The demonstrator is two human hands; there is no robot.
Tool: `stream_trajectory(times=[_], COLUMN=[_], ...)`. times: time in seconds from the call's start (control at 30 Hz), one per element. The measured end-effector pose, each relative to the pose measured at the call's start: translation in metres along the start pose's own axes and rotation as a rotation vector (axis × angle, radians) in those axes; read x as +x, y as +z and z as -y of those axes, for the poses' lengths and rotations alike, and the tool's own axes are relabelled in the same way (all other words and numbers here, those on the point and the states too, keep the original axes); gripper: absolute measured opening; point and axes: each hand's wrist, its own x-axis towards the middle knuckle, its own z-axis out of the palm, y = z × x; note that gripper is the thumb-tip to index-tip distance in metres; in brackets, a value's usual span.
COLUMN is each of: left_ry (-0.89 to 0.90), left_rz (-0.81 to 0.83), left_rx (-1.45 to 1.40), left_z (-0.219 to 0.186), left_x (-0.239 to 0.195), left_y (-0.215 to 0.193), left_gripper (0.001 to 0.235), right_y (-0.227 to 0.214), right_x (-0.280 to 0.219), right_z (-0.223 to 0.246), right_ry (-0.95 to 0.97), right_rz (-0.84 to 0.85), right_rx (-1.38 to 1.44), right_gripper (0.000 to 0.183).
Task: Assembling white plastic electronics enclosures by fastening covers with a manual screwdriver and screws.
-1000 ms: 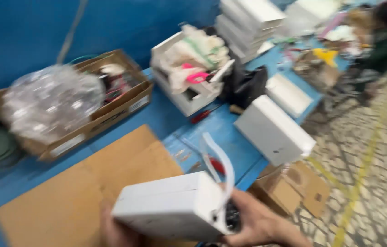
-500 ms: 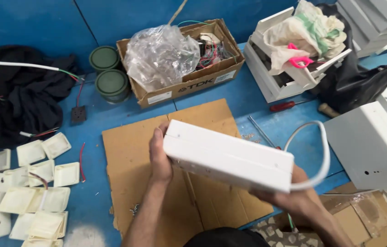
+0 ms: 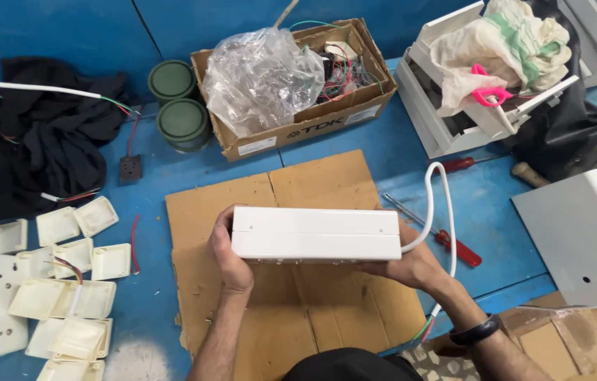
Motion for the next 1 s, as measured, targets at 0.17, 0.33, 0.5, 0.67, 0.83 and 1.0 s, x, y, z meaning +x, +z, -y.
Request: stream_trajectory(times=[0.17, 0.33, 0.5, 0.67, 0.83, 1.0], left_ry=[-0.064, -0.072, -0.016, -0.038, -0.021, 0.055], left_rz=[-0.049, 0.010, 0.039, 0.119, 0.167, 0.154], left_rx=[0.085, 0.178, 0.317, 0.376, 0.414, 0.574], left_z=[0.006, -0.007, -0.029, -0.060, -0.064, -0.080], left_x=[0.013, 0.011, -0.003, -0.012, -0.013, -0.023], left_y=[-0.005, -0.009, -0.010, -0.001, -0.001, 0.009], left_gripper=[0.055, 0.051, 0.051, 0.053, 0.055, 0.055], right_y=[0.002, 0.010, 0.014, -0.006, -0.058, -0.063], right_x=[0.006, 0.001, -0.021, -0.054, -0.085, -0.057], right_z=[0.003, -0.016, -0.045, -0.039, 0.065, 0.058], right_ry=[-0.044, -0.146, 0.044, 0.138, 0.338, -0.571], right_rz=[-0.002, -0.031, -0.020, -0.055, -0.002, -0.426], right_rx=[0.038, -0.047, 0.139, 0.042, -0.481, -0.768], right_gripper=[0.079, 0.078, 0.077, 0.077, 0.048, 0.038])
